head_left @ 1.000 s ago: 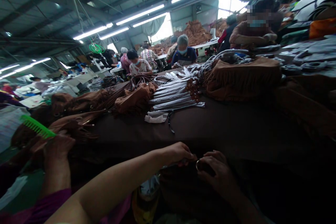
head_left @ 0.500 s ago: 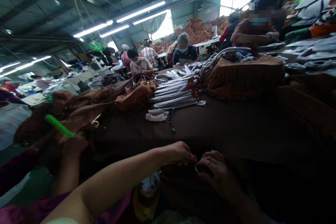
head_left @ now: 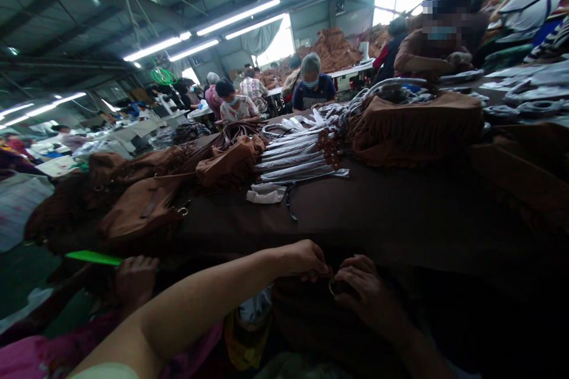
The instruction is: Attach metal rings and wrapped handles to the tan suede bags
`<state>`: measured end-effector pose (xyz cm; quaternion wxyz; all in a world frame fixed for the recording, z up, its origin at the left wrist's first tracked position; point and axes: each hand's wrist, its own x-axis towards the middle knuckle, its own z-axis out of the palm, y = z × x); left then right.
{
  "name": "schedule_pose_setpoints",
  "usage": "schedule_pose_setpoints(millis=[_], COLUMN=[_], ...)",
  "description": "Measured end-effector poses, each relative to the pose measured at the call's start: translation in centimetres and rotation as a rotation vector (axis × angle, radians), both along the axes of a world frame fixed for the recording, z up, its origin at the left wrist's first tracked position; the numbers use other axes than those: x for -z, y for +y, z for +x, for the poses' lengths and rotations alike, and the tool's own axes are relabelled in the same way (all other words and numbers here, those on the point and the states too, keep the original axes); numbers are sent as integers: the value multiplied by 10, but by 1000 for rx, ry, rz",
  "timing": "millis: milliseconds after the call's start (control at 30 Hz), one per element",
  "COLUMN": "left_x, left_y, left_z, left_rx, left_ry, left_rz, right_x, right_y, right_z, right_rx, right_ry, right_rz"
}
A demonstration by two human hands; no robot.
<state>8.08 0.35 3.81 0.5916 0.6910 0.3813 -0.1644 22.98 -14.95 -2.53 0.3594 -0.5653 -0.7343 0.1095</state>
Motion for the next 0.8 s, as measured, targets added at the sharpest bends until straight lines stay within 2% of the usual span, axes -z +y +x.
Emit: schedule_pose_setpoints(millis=[200,433,633,800], left_x=[-17,-33,-27,-19], left_y=[-1,-1,3,0], left_z=[-1,0,9,6], left_rx=[143,313,389,353], left_ry=[38,147,246,240], left_rz=[86,195,123,98], right_x=[-3,-4,-8,-1], right_y=[-2,-5,-6,-8], right_z=[2,-7,-17,-10], right_rx=[-55,-20,-125,-71], right_ry=[9,16,29,20], right_rz=[-61,-40,-55,-70])
